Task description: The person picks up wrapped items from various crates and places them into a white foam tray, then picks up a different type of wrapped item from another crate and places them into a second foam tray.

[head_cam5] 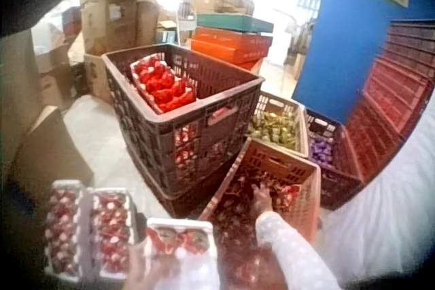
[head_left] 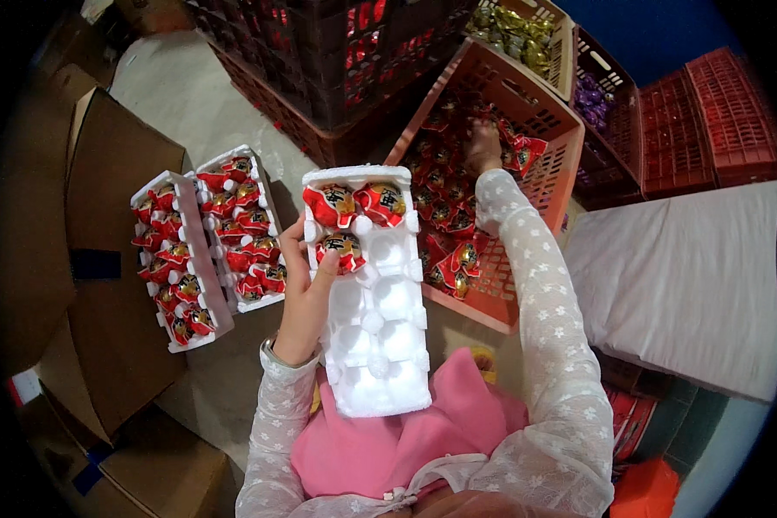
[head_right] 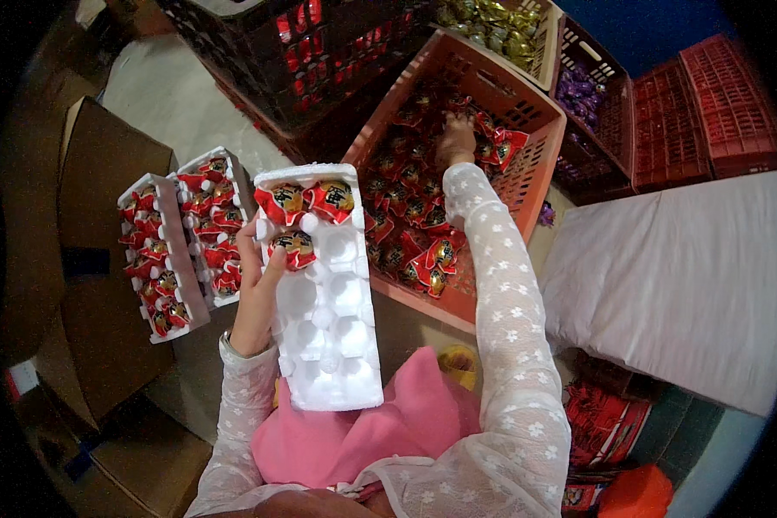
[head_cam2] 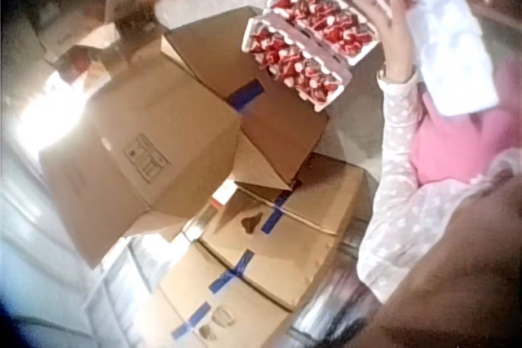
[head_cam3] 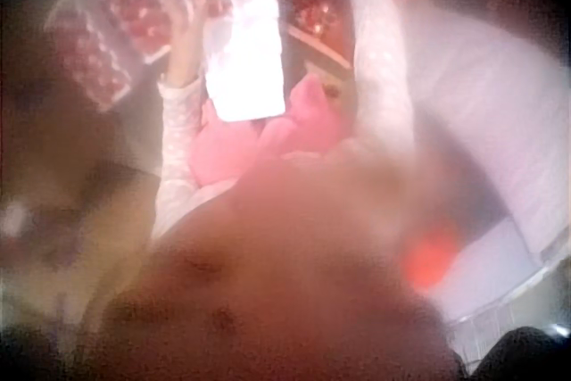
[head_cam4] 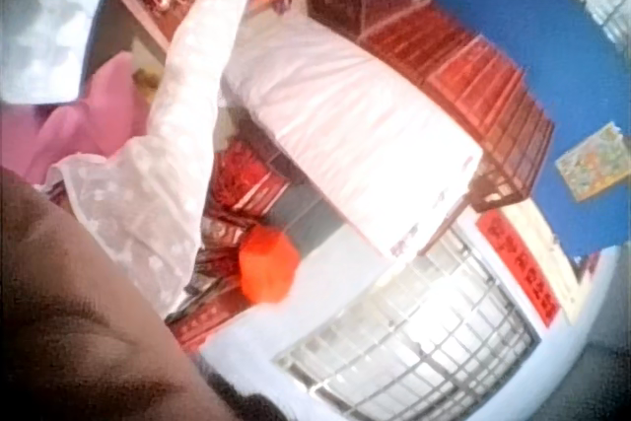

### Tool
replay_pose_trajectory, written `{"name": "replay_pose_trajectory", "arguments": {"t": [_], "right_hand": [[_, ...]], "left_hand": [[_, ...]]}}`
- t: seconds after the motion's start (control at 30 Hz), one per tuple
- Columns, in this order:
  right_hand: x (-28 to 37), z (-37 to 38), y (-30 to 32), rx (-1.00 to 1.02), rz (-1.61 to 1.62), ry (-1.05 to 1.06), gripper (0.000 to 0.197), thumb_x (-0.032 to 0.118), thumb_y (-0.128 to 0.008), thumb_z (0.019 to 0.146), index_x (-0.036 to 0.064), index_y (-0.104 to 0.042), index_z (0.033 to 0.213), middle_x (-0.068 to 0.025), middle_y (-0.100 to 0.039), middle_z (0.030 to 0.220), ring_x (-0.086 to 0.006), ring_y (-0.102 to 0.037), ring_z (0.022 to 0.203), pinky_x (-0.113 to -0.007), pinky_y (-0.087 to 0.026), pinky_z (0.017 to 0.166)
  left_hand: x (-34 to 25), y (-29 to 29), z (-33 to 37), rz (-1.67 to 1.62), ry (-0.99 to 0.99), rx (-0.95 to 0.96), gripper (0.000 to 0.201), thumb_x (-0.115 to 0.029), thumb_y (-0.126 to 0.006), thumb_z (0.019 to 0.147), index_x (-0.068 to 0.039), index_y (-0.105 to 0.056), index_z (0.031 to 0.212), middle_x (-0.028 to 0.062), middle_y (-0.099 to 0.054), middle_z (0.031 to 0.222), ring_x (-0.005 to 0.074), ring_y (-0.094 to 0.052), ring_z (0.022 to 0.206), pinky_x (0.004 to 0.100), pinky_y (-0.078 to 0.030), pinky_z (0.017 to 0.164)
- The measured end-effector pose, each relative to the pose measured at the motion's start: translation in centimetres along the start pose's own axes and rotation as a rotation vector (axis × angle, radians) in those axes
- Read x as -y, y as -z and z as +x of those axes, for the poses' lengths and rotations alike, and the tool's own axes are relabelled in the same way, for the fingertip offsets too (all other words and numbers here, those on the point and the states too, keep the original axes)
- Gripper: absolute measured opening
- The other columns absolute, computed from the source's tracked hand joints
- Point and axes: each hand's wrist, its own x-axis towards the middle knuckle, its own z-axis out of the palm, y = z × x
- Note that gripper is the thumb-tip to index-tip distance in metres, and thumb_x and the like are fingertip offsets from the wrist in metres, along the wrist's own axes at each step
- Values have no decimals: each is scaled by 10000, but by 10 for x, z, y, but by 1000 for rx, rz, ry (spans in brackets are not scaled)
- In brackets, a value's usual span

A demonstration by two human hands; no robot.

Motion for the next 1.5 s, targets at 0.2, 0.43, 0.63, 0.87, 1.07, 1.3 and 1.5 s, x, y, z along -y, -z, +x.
{"name": "replay_pose_trajectory", "arguments": {"t": [0.2, 0.43, 0.63, 0.87, 1.07, 1.3, 1.5], "right_hand": [[42, -15, 12, 235, -273, -16, 838, -44, -825, 560, 124, -496, 1313, -156, -398, 1394, -322, -423, 1279, -399, -513, 958], [7, 5, 55, 424, 741, -409, 474, 81, -598, 889, 89, -462, 1344, -96, -455, 1395, -294, -577, 1096, -398, -539, 876], [23, -64, 152, 894, 1927, -390, 464, 193, -526, 955, 49, -393, 1375, -123, -488, 1361, -255, -545, 1169, -422, -474, 968], [126, -140, 223, 1016, 1361, 113, 469, 93, -762, 738, 24, -581, 1165, -70, -587, 1166, -184, -599, 1037, -309, -527, 814], [178, -163, 258, 573, 283, 693, 354, 131, -751, 642, 40, -624, 960, -131, -561, 946, -324, -635, 757, -405, -523, 674], [202, -177, 238, 475, 37, 815, 267, 156, -738, 671, 43, -603, 873, -139, -573, 913, -332, -644, 699, -426, -538, 616], [198, -162, 246, 491, 42, 920, 229, 146, -734, 679, 51, -613, 848, -128, -584, 911, -331, -644, 706, -424, -535, 625]], "left_hand": [[0, 5, -3, -10, 12, -17, 523, -104, -524, 943, -29, -255, 1386, 77, -450, 1158, 135, -458, 1079, 278, -390, 969], [2, 5, -2, 28, -9, -5, 559, -112, -523, 943, -13, -232, 1411, 110, -424, 1210, 155, -452, 1118, 283, -397, 968], [8, 9, -5, 53, -27, -23, 572, -147, -534, 941, 3, -242, 1410, 118, -391, 1274, 179, -407, 1157, 303, -353, 1006], [16, 10, 0, 93, -10, 5, 587, -186, -549, 938, 11, -259, 1409, 109, -361, 1331, 195, -361, 1168, 319, -310, 1030], [11, 7, -2, 39, -36, -9, 562, -132, -544, 940, -2, -254, 1403, 116, -426, 1244, 164, -444, 1115, 295, -403, 963], [4, 2, -2, -34, -11, -12, 544, -90, -533, 945, -21, -238, 1396, 104, -487, 1121, 127, -553, 984, 252, -487, 840], [8, 5, -1, -39, -12, -17, 539, -83, -525, 947, -32, -237, 1399, 96, -484, 1118, 123, -542, 998, 257, -494, 838]]}}
